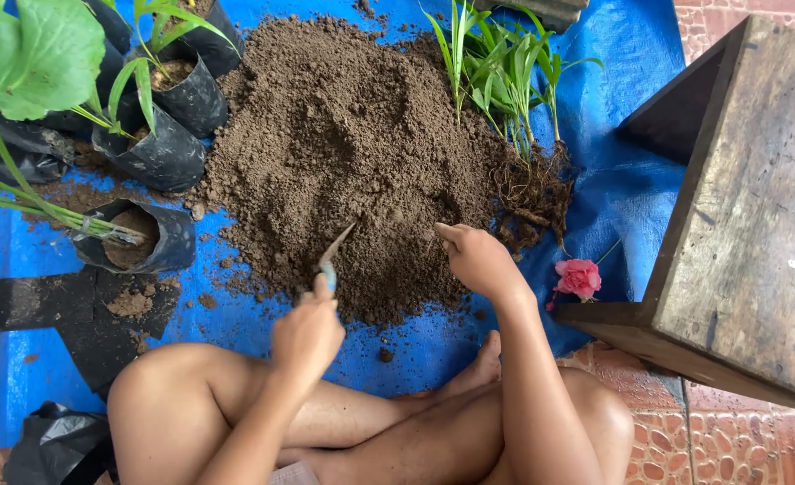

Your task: A person sitting on the floor uses a hand trowel to scoop and pile soil on a blue tarp, preparing it for planting.

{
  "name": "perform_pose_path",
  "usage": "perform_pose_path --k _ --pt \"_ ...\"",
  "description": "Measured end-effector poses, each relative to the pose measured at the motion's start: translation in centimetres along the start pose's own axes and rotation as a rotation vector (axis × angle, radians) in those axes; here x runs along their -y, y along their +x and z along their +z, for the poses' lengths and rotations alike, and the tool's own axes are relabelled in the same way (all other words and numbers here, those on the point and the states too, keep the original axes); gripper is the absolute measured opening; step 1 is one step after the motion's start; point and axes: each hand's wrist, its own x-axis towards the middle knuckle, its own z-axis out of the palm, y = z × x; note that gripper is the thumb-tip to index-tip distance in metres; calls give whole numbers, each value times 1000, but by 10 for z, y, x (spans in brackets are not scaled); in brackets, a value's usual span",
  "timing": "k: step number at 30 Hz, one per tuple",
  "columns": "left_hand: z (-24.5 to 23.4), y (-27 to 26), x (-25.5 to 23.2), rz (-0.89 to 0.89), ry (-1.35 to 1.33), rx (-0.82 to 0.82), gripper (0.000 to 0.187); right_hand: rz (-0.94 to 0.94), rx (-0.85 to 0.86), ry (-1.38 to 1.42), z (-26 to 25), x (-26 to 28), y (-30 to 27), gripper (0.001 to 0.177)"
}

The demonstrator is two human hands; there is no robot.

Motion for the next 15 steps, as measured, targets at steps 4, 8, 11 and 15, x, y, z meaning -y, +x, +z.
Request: perform_pose_path --k 4,8,11,15 --pt "-31 -52 35 -135 -24 70 34 64 -156 -52 6 7 -4 49" --pt "23 -69 69 -376 -816 213 41 48 -143 -95 4 8 -4 51" --pt "51 -39 40 -425 -1303 279 24 83 -141 -140 12 0 -1 48" --pt "73 24 -7 -305 -1374 69 31 27 -115 -294 33 -31 20 36"
